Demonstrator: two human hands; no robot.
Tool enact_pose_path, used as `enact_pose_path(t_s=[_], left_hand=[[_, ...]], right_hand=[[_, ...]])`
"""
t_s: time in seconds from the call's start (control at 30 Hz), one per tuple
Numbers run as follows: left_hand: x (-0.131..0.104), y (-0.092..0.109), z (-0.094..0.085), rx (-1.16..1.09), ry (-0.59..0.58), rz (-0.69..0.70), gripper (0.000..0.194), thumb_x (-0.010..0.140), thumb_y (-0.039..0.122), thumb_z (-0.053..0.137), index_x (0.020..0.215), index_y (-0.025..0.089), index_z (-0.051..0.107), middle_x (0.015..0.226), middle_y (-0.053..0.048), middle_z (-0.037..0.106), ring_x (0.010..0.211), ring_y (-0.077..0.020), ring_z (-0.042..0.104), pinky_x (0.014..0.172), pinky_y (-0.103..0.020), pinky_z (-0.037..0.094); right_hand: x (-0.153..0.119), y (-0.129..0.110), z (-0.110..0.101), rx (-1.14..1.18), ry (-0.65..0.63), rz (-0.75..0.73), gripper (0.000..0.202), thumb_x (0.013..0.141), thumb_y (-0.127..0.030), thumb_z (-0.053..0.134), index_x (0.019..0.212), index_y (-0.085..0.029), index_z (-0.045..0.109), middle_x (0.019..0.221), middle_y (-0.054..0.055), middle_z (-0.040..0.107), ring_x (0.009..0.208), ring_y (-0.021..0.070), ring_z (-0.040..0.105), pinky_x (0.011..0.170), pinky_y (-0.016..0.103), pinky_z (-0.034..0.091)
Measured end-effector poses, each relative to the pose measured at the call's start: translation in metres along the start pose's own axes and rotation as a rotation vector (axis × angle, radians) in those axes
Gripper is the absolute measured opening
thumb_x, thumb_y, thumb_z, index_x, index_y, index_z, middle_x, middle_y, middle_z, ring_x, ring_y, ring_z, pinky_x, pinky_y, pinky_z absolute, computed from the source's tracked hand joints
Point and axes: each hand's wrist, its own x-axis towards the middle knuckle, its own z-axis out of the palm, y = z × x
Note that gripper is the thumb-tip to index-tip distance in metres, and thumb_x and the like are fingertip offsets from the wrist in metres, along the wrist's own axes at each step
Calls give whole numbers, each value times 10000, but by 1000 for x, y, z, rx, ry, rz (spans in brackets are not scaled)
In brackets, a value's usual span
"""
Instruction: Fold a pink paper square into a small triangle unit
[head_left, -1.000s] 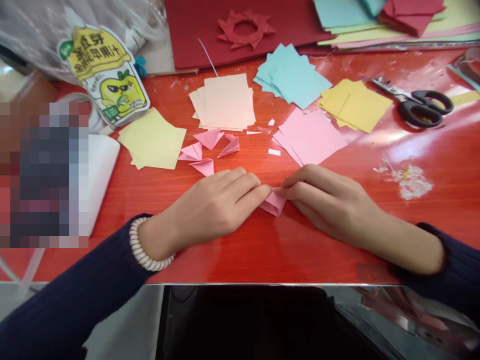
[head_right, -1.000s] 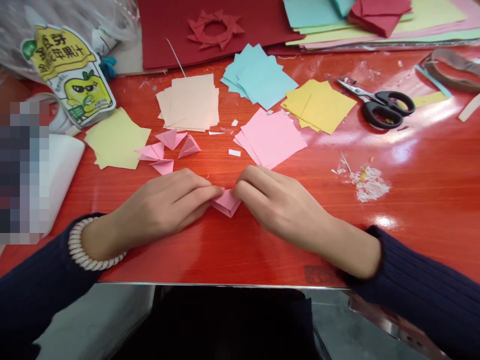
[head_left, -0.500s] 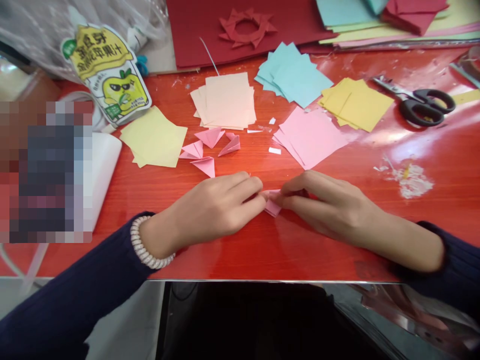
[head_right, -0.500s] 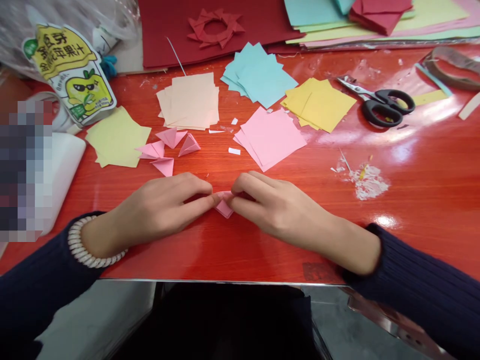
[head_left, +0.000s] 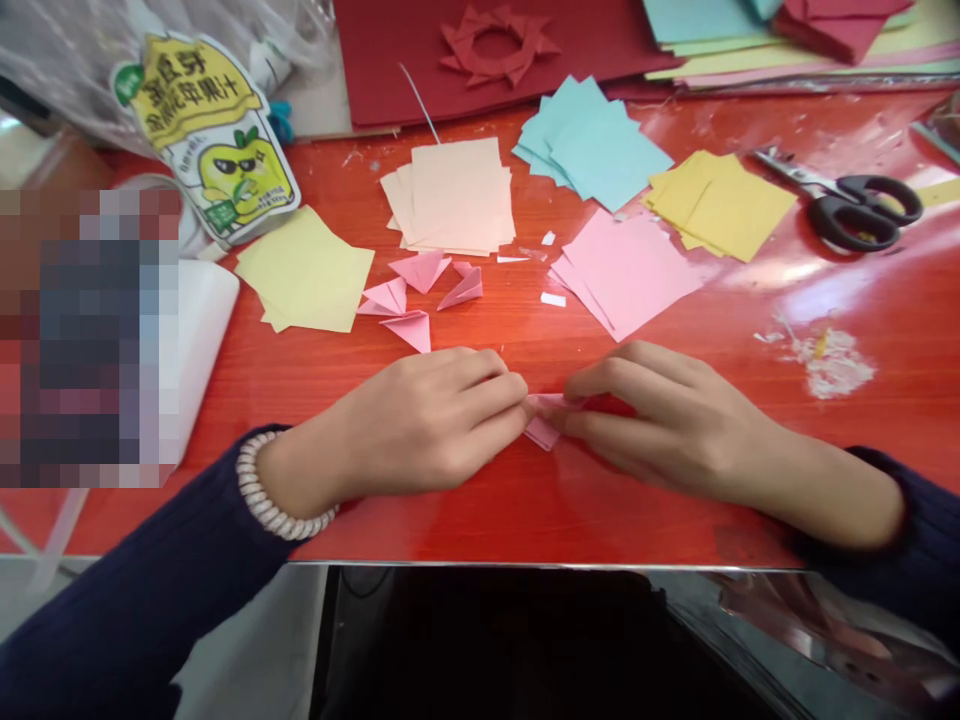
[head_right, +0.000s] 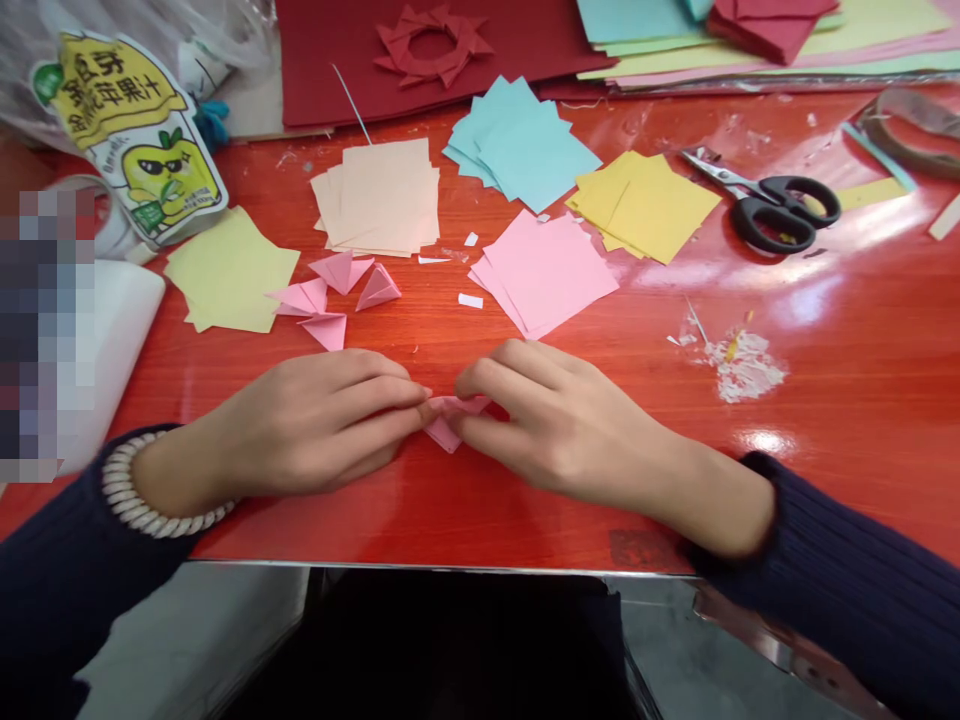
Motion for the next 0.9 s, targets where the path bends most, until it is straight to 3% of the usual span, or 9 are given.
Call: enact_pose_path(t_s=[0.27, 0.57, 0.9], left_hand=[[-4, -3, -7, 31, -1, 96, 157, 882, 131, 464, 936, 102, 608, 889, -76, 678, 868, -194, 632, 762, -323, 560], [-5, -2, -7, -4, 17, 151, 195, 854, 97, 501, 1014, 41, 598, 963, -146, 668, 924, -243, 642, 801, -365, 567], [-6, -2, -7, -24, 6, 124, 208, 863, 93, 485, 1040, 77, 592, 995, -127, 668, 951, -225, 635, 807, -351, 565]], right_hand=[[-3, 3, -2, 85, -72, -52, 216, 880, -116, 464, 1084, -86, 527, 940, 112, 616, 871, 197, 537, 719, 347, 495], [2, 1, -8, 154, -82, -31, 213, 932, -141, 358, 912, -121, 570, 876, 102, 629, 841, 177, 567, 697, 303, 522], [-3, 0, -5, 164, -27, -31, 150, 853, -64, 495, 974, -23, 575, 924, 147, 640, 872, 202, 561, 720, 323, 521]])
